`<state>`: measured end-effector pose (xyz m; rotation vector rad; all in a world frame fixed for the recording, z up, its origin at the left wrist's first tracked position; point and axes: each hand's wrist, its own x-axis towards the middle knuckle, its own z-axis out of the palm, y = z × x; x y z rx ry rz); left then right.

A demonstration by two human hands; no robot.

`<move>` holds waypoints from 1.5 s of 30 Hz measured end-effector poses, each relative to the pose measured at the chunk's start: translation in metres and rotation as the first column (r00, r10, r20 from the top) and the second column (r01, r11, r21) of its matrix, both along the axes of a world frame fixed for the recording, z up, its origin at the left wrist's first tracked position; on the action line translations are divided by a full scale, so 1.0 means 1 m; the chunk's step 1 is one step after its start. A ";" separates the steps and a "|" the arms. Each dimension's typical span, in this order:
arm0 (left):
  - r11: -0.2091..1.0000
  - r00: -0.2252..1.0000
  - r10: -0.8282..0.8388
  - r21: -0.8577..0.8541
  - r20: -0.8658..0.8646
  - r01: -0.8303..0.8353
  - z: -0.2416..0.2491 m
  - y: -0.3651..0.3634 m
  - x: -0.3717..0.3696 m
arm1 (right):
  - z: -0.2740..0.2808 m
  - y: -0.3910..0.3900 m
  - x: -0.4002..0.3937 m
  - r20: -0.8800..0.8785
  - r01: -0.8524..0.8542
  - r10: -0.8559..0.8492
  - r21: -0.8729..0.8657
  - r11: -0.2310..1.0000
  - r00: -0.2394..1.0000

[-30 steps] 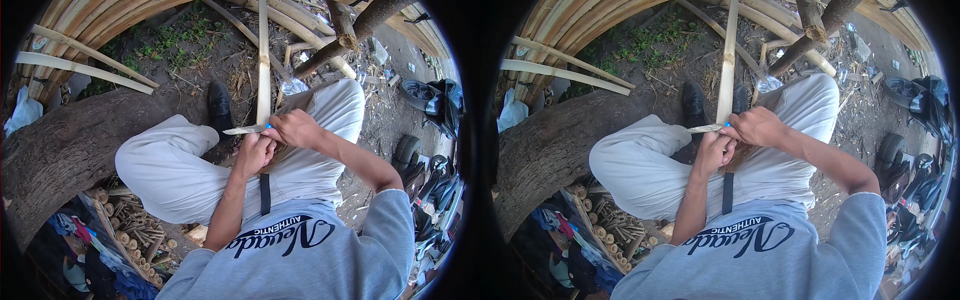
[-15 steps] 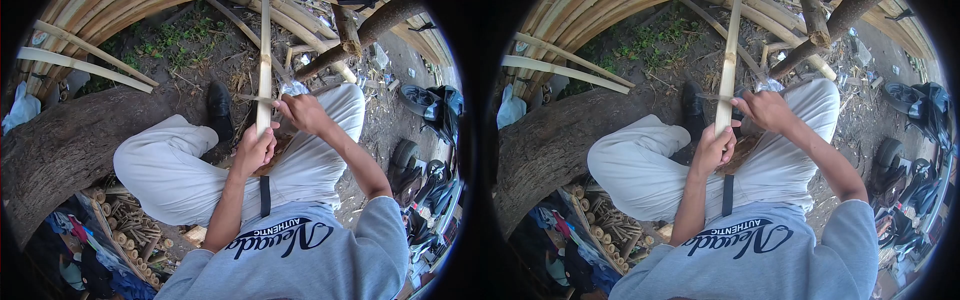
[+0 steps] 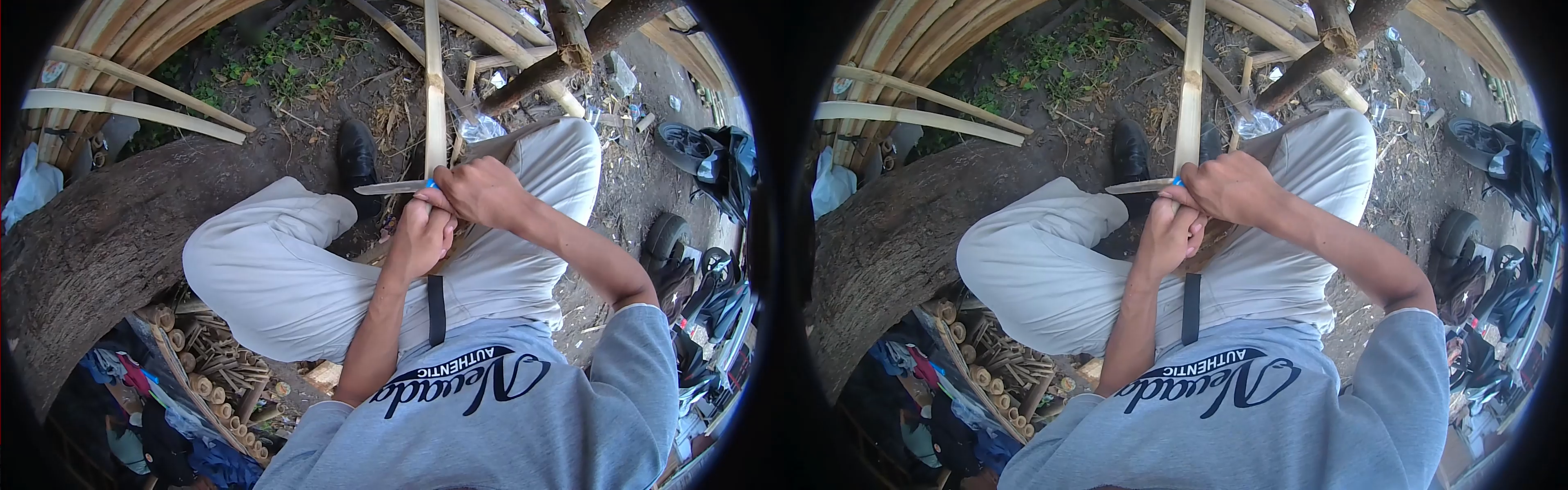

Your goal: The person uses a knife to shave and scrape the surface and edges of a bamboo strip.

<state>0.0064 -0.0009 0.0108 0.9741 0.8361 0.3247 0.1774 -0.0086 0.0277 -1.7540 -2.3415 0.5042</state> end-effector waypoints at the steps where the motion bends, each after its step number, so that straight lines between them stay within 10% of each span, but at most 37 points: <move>1: 0.999 0.999 0.002 -0.052 0.039 0.000 0.003 0.000 0.000 | -0.002 0.001 0.002 -0.004 0.000 0.000 -0.002 1.000 1.000; 8: 0.989 0.994 0.082 -0.133 0.070 -0.072 0.014 0.002 -0.009 | -0.055 0.026 0.110 0.077 0.336 -0.332 -0.052 0.940 0.940; 15: 0.997 0.997 0.073 -0.024 -0.030 -0.074 0.008 0.005 0.001 | -0.006 -0.004 0.026 -0.188 0.081 -0.081 -0.005 0.997 0.979; 25: 1.000 1.000 -0.011 0.007 -0.010 0.011 0.001 0.003 -0.005 | -0.008 -0.008 0.011 -0.039 -0.025 0.027 0.040 0.999 0.999; 45: 0.990 0.995 0.088 -0.116 0.043 -0.083 0.012 0.007 -0.005 | -0.041 0.015 0.108 0.045 0.170 -0.178 0.151 0.974 0.983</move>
